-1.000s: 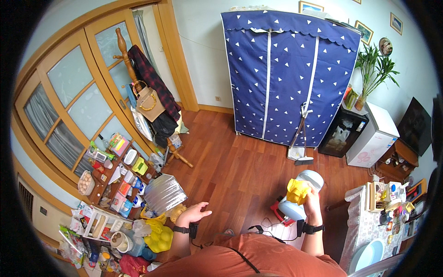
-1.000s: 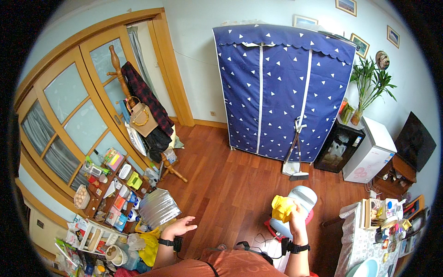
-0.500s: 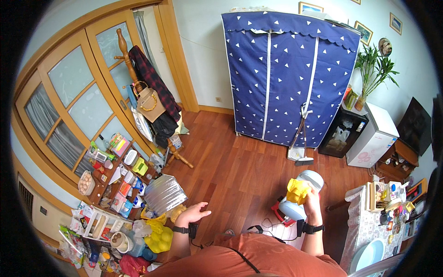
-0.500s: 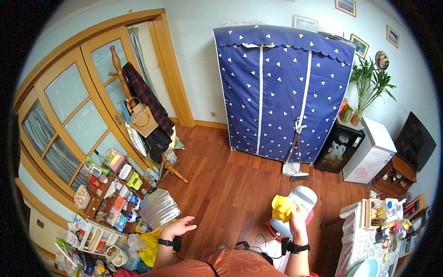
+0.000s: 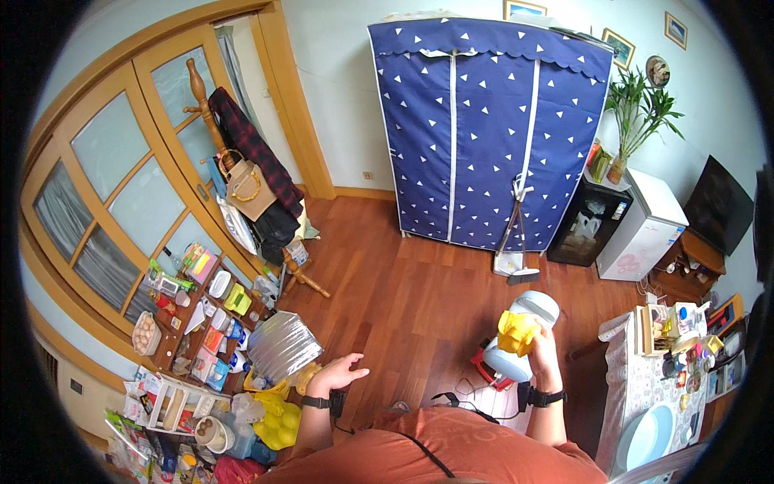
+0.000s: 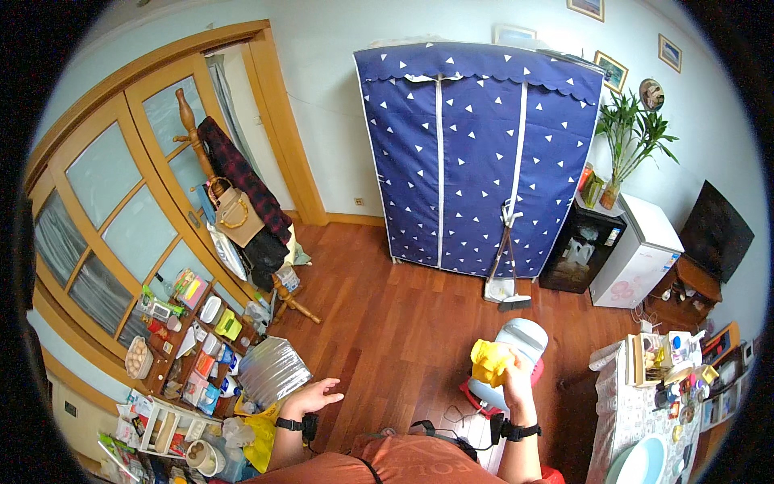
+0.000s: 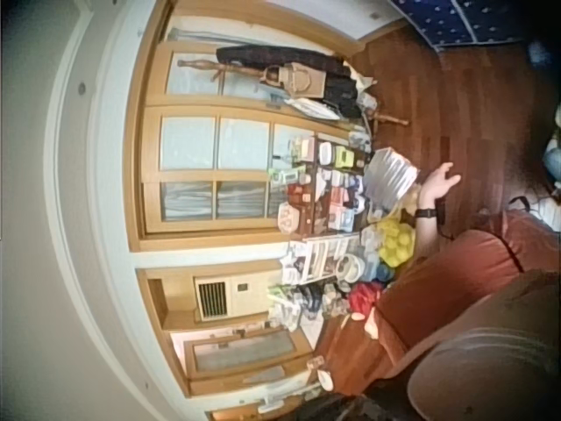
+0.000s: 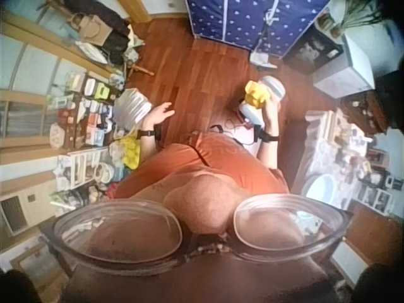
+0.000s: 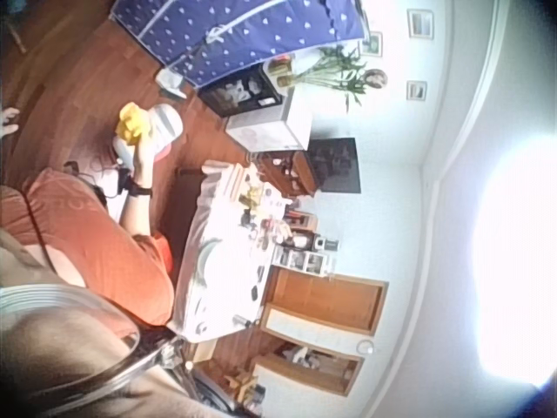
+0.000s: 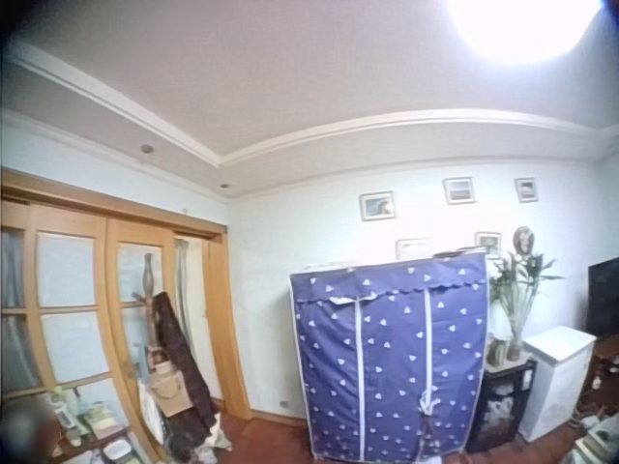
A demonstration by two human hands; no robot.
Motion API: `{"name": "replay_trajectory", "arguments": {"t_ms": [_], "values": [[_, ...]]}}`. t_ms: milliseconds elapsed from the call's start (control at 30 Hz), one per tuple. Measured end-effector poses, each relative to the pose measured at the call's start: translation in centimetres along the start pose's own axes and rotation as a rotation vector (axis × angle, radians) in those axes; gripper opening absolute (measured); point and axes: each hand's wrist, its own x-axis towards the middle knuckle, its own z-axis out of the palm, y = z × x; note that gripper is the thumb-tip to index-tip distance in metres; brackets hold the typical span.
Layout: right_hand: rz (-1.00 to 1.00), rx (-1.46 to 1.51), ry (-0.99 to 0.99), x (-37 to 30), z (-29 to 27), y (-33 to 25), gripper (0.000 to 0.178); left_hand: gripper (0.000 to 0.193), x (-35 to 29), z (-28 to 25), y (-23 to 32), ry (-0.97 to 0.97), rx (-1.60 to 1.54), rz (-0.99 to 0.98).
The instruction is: The person wipes a red plastic stool with a yellow cloth, then wipes a wooden chair. They move around the room to reach each item and wipe multiple surfaces including the top and sides.
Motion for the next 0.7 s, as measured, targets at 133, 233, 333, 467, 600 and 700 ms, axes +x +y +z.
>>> {"name": "replay_trajectory", "arguments": {"t_ms": [133, 233, 333, 467, 600, 700], "values": [[0.009, 0.018, 0.020, -0.6, 0.0, -0.4, 0.033, 0.058, 0.3, 0.0, 1.9, 0.083, -0.005, 0.067], [-0.033, 0.011, 0.018, -1.3, -0.3, -0.5, 0.037, 0.039, 1.0, -0.1, 4.8, 0.282, -0.141, 0.288], [0.020, -0.007, 0.036, -1.9, -0.6, -0.5, 0.040, 0.027, 1.5, 0.0, 8.6, 0.428, -0.215, 0.441], [0.042, -0.146, -0.087, -3.2, 0.7, -0.9, 0.040, 0.031, 1.6, 1.2, 14.3, 0.340, -0.244, 0.630], [0.055, -0.315, -0.404, -4.3, 4.6, -1.2, 0.041, 0.075, 1.6, 3.3, 19.2, 0.079, -0.196, 0.733], [0.048, -0.301, -0.501, -4.6, 7.0, -1.3, 0.048, 0.085, 1.7, 4.9, 21.5, 0.104, -0.074, 0.896]]}}
